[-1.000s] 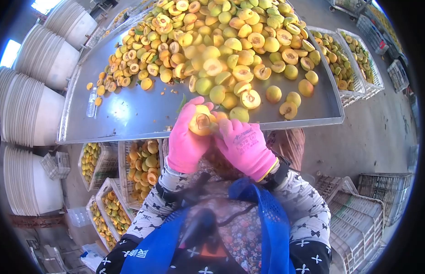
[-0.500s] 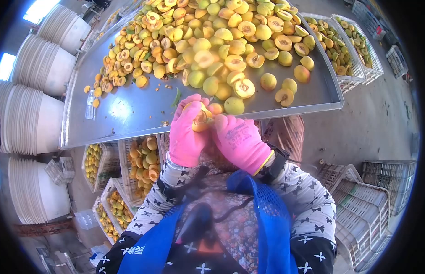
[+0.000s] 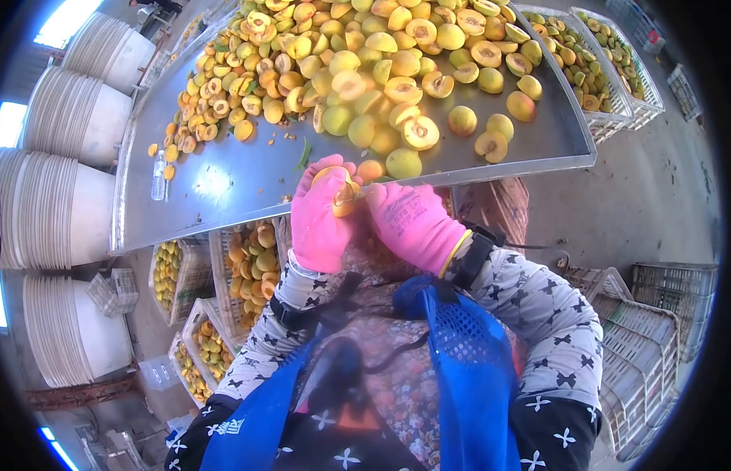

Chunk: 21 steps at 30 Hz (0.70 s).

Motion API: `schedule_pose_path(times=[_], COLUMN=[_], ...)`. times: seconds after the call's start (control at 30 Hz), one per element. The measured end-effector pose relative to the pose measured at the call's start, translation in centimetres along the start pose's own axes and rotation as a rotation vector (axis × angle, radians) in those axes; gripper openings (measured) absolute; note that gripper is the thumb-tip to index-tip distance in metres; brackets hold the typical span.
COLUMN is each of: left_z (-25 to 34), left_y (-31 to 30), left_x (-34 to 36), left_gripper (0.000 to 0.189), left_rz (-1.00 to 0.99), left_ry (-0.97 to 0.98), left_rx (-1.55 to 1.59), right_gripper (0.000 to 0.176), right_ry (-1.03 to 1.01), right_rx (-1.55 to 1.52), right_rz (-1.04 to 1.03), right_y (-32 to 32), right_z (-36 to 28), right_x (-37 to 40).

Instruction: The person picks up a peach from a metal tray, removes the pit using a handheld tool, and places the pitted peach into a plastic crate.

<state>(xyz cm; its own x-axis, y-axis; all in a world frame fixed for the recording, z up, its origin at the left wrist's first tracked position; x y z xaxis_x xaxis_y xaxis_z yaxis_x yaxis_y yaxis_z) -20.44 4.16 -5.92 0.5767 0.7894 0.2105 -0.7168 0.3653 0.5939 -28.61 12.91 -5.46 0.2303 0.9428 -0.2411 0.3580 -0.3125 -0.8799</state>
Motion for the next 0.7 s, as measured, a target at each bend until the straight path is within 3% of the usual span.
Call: schedule_pose_path(times=[0.13, 0.27, 0.33, 0.43, 0.53, 0.57, 0.67, 0.7], left_z=[0.5, 2.0, 2.3, 2.8, 3.6, 3.4, 2.9, 2.8], left_y=[-0.7, 1.0, 1.5, 1.2, 1.7, 1.7, 2.8, 2.7], left_x=[-0.4, -0.3, -0.5, 0.3, 0.3, 0.3, -0.5, -0.7], left_gripper=[0.027, 0.027, 0.034, 0.045, 0.045, 0.043, 0.038, 0.038], left_rz=[0.055, 0.023, -0.02, 0.112, 0.041, 0.027, -0.137, -0.118], left_ry=[0.058, 0.044, -0.011, 0.157, 0.384, 0.367, 0.092, 0.135], left_rx=[-0.087, -0.129, -0.077, -0.212, -0.43, -0.426, -0.376, -0.444], right_gripper=[0.03, 0.032, 0.031, 0.031, 0.029, 0.027, 0.015, 0.016], right_ry=[0.1, 0.017, 0.132, 0.19, 0.255, 0.415, 0.495, 0.497], right_rx=[-0.543, -0.722, -0.712, -0.719, -0.96, -1.221, -1.581, -1.568], right_rz=[0.037, 0.204, 0.065, -0.011, -0.141, -0.346, -0.601, -0.582], right_y=[0.7, -1.8, -0.4, 0.4, 1.1, 2.4, 0.1, 0.0], right_z=[-1.5, -2.5, -1.8, -2.4, -2.6, -2.8, -4.0, -4.0], right_x=[0.8, 0.1, -0.1, 0.4, 0.7, 1.4, 1.7, 1.7])
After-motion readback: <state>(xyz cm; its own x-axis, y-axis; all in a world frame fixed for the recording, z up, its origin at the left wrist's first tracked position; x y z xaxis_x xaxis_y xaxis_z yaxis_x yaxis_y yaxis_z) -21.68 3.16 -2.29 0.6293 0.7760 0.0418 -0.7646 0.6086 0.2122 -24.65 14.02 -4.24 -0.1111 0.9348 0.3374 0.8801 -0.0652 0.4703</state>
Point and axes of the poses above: each hand's wrist, its own x-axis away from the middle knuckle, its own y-axis out of the palm, z = x × y, the point moved 9 cm from there along -x, towards the middle knuckle, and after that the axes turned 2 degrees about z, right-handed, at the moved point
